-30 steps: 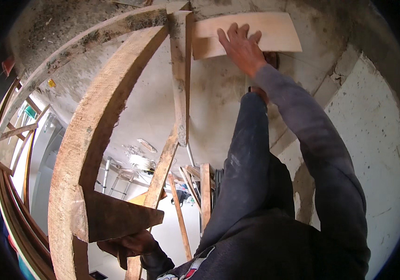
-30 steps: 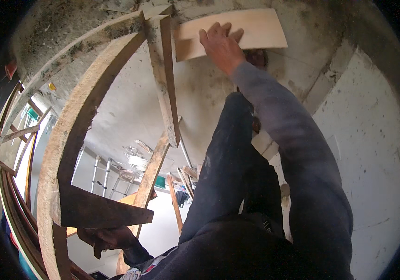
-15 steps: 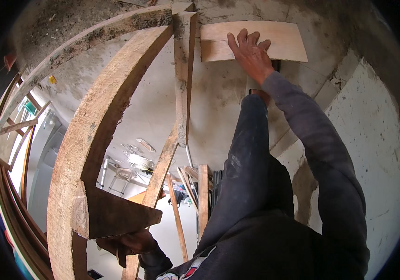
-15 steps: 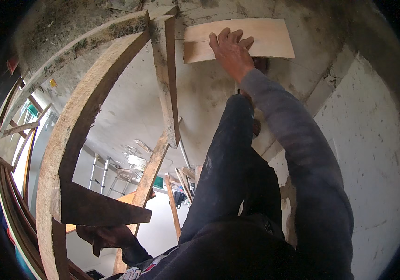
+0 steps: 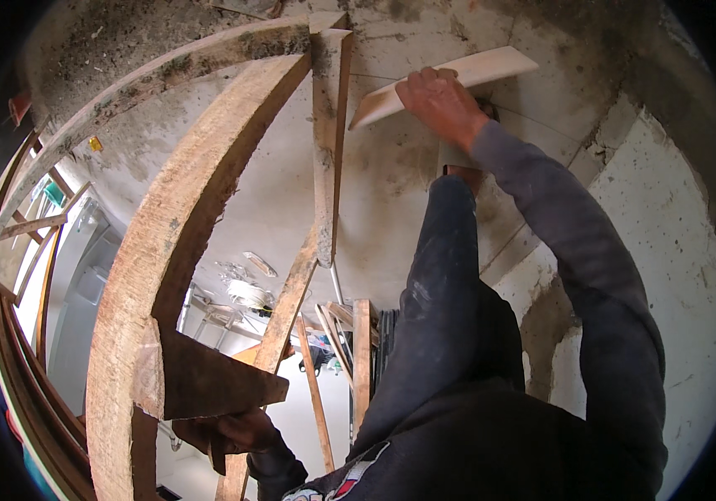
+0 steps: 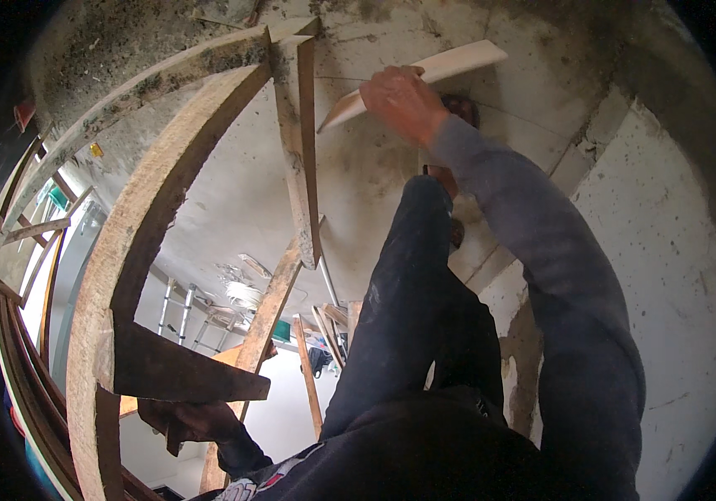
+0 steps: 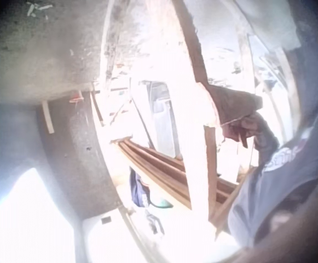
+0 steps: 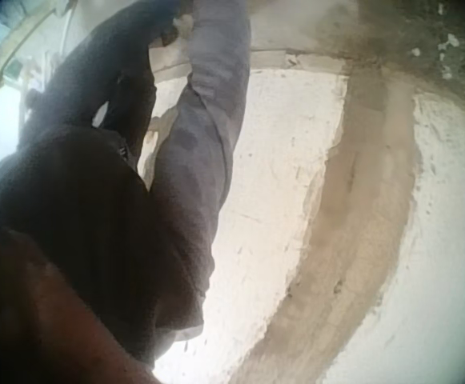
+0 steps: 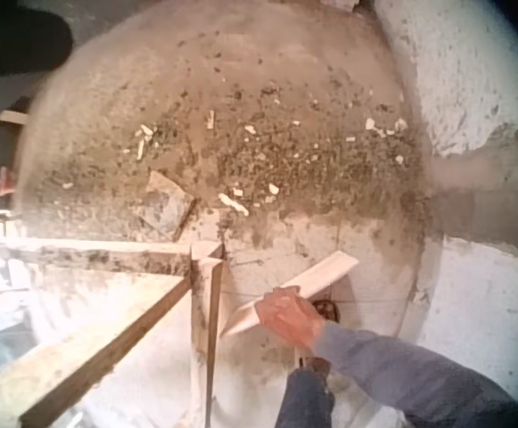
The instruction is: The person uses a wooden board to smooth wet plaster on a wall. The person repeatedly scrapes the surface with the board and uses a small wooden wedge to fine-tune the plaster application.
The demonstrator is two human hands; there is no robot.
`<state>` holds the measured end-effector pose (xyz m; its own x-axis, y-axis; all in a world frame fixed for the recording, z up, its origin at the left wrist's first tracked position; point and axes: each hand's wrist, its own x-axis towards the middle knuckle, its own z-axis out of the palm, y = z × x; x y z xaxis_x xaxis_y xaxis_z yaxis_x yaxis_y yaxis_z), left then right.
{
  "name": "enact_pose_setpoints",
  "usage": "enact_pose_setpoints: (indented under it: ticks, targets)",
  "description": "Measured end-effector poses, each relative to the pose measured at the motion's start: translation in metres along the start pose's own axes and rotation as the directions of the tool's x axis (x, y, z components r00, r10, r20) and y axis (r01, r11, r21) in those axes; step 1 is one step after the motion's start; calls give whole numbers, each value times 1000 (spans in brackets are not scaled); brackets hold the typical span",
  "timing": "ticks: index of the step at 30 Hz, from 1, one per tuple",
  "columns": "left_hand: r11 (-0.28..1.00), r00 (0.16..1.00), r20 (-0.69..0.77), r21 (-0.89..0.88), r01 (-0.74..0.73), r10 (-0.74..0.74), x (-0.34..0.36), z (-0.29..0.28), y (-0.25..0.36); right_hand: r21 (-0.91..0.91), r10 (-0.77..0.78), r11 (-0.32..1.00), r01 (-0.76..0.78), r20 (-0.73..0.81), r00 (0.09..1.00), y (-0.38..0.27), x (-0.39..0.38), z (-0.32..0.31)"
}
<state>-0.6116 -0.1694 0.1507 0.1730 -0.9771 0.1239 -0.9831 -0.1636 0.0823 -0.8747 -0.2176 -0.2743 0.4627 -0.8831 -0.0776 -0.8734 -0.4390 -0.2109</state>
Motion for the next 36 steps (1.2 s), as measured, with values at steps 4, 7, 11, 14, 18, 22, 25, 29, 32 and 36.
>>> enact_pose_setpoints:
  ticks: [4, 7, 11, 14, 18, 22, 25, 29, 32, 36]
  targets:
    - [917, 974, 73, 329, -226, 214, -4, -13, -32, -61, -29, 998, 26, -52, 998, 40, 33, 9]
    - [802, 950, 128, 511, -308, 284, -3, -13, -26, -56, -12, 998, 8, -71, 997, 70, 58, 6]
    - [929, 985, 69, 328, -173, 159, -6, -10, -30, 44, 80, 996, -76, -94, 992, 130, 71, -29]
    - [957, 992, 61, 262, -123, 111, -9, -12, -34, -81, 180, 976, -204, -236, 955, 154, 69, -51]
    - [963, 996, 55, 256, -86, 74, -12, -16, -42, 78, 538, 835, -545, 95, 837, 160, 53, -93]
    - [957, 996, 66, 280, -76, 60, -16, -14, -61, 319, 706, 673, -667, -11, 708, 189, -26, -48]
    - [958, 995, 90, 279, -62, 39, -17, -14, -61, 522, 864, 368, -770, 114, 490, 180, -55, -37]
    - [999, 997, 70, 45, 13, -16, -2, -1, -19, 338, 925, 367, -867, -32, 379, 157, -44, -21]
    - [1000, 999, 48, 3, -11, 11, -4, 1, -25, 327, 927, 369, -870, -64, 369, 132, 12, 3]
    - [999, 999, 48, 51, -3, 1, -8, -2, -34, 512, 822, 529, -676, -114, 558, 104, 93, -15]
